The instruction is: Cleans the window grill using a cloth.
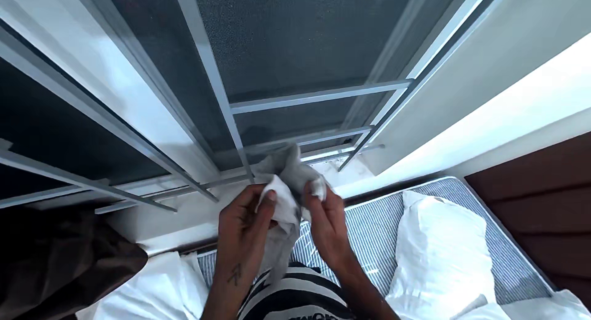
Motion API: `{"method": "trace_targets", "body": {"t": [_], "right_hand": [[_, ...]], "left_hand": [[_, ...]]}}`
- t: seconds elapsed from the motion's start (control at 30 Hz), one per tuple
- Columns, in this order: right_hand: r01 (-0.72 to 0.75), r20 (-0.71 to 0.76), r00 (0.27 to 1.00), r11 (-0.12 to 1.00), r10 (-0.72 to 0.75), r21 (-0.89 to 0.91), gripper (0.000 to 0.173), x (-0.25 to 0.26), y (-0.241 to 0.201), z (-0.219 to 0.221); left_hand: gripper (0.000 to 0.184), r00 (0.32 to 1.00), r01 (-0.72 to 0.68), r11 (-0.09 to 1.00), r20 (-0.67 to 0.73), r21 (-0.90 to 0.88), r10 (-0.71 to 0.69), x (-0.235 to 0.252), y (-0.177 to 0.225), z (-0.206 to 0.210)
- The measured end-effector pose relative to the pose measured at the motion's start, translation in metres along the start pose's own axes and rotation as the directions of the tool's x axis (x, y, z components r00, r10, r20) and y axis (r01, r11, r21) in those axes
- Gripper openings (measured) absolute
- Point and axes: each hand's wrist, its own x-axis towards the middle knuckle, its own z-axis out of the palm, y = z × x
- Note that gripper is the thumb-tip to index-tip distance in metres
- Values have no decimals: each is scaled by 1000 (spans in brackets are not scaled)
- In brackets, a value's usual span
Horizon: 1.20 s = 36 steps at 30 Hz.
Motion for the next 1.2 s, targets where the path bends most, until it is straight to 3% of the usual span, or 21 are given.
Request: {"method": "trace_targets", "body": {"t": [0.03,0.1,0.17,0.37,0.63,0.77,0.9,1.0,1.07,1.13,1.17,1.2], "right_hand": [[38,95,995,999,-34,-37,35,-1,3,3],[55,130,990,996,-45,-76,31,2,7,6],[71,88,994,989,-60,-130,20,8,12,4],[67,6,998,965,-68,-252,22,15,10,-7],[32,-101,992,940,-70,-339,17,14,5,-13],[142,139,985,949,-106,-282,24,18,8,-15],[200,363,927,941,-91,-274,32,11,17,-10],[262,449,886,923,-115,-281,46,17,25,-22],[277,472,870,934,-143,-227,44,23,29,-33],[288,466,864,947,-193,-143,39,30,32,-44],[281,462,865,952,-195,-125,36,33,32,-49],[270,460,867,957,-192,-110,34,35,32,-54]], "left_hand": [[19,1000,-23,999,13,22,23,0,-2,4],[17,999,-38,997,1,61,38,2,-7,7],[14,999,31,999,-19,37,-30,4,-11,7],[15,974,216,964,-39,-157,-224,-2,-10,12],[15,977,212,965,29,-154,-210,-16,-23,28],[17,974,224,957,23,-181,-224,-10,-28,30],[36,962,257,934,-29,-247,-273,-5,-32,34],[43,983,186,947,44,-261,-181,-7,-42,32],[41,989,42,981,148,-191,-14,-6,-51,27],[29,963,-239,970,143,52,230,-4,-59,22],[26,934,-356,907,92,225,344,-3,-63,21],[40,899,-410,817,30,405,436,-3,-69,19]]}}
